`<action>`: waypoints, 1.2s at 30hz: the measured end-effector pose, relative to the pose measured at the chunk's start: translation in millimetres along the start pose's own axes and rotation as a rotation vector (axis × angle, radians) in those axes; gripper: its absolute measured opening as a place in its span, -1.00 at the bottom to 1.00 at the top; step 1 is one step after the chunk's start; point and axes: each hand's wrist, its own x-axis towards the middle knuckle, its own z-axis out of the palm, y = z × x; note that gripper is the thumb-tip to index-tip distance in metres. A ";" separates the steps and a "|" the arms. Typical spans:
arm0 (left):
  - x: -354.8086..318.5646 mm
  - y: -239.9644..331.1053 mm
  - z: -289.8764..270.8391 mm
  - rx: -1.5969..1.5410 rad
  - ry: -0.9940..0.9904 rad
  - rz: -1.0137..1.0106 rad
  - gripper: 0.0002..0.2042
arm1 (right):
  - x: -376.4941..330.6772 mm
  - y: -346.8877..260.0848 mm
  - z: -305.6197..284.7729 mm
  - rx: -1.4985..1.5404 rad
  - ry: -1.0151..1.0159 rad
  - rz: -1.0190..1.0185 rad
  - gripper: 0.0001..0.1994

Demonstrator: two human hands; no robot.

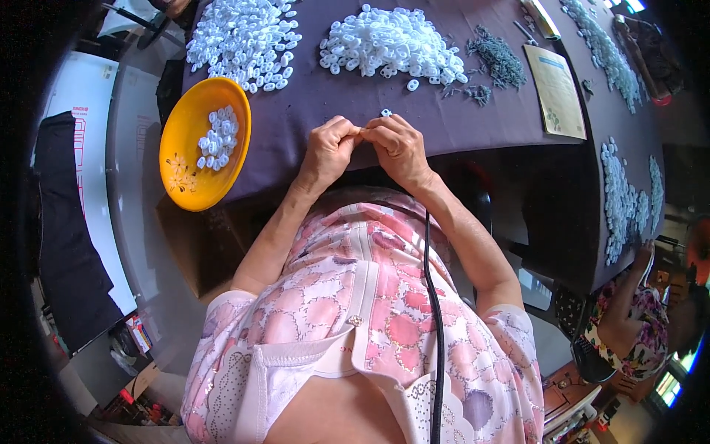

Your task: Inspecting small white plastic components for quality control and sorting them into a bowl.

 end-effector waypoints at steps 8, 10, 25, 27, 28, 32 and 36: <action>2.5 2.2 -2.1 0.006 -0.022 0.013 -0.94 | 1.0 1.5 -1.3 0.003 -0.032 -0.018 -0.79; 2.1 2.0 -1.2 0.006 -0.021 0.011 -0.93 | 0.6 2.1 -0.6 -0.005 -0.029 -0.007 -0.79; 7.4 9.0 -12.3 -0.383 -0.169 -0.507 -0.86 | 5.7 -2.2 1.0 0.291 -0.048 0.542 -0.89; 7.2 7.9 -11.5 -0.401 -0.158 -0.512 -0.86 | 7.0 -1.7 0.6 0.355 -0.016 0.587 -0.89; 6.1 7.5 -11.1 -0.419 -0.148 -0.519 -0.87 | 7.6 -2.8 -1.0 0.339 -0.048 0.630 -0.89; 7.9 10.6 -14.6 -0.370 -0.199 -0.531 -0.90 | 2.9 4.9 1.0 0.316 -0.037 0.563 -0.90; 5.6 7.6 -8.2 -0.280 -0.163 -0.450 -0.82 | 2.3 3.9 -0.2 0.315 -0.043 0.527 -0.91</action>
